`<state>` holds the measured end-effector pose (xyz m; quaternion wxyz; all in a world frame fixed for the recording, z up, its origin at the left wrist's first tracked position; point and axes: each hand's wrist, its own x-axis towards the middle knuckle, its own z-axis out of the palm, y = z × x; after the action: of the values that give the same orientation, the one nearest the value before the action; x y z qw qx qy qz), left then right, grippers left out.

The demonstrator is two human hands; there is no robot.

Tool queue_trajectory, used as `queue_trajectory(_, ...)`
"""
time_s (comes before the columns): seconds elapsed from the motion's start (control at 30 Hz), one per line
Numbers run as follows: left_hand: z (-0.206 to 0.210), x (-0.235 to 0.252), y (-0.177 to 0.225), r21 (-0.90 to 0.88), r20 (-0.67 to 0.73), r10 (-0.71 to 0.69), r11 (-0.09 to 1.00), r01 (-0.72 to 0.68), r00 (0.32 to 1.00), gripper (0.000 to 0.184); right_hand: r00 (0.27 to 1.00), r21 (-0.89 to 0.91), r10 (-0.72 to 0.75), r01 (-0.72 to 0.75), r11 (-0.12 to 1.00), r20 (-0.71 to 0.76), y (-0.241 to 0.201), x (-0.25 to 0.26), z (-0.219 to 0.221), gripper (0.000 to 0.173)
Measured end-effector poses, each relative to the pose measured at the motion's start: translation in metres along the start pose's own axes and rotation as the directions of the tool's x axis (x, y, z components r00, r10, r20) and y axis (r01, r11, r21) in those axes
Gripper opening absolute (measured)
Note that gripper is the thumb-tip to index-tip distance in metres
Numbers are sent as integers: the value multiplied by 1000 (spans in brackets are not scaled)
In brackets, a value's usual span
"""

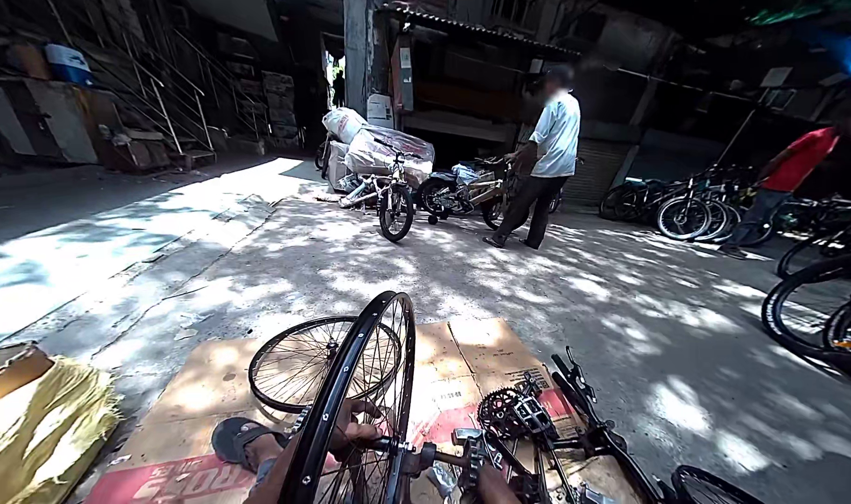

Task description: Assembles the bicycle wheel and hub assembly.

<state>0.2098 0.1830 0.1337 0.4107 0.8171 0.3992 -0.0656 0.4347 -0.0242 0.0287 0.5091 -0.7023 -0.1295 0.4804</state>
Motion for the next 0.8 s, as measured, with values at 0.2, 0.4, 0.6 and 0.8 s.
queue_trajectory(0.2,4,53,-54,-136,-26,103,985,-105,994,54,997,199,-25,10,980,74,-4,2,-3,46)
queue_trajectory(0.4,3,73,-68,-2,-2,107,994,-107,994,56,981,295,-106,55,954,160,-10,5,-11,49)
queue_trajectory(0.6,8,85,-74,-18,-24,136,990,-137,990,57,1000,-45,29,-30,999,-11,-7,-1,-1,59)
queue_trajectory(0.8,13,82,-73,8,-46,120,993,-120,992,55,997,124,40,-48,991,70,-11,4,-2,59)
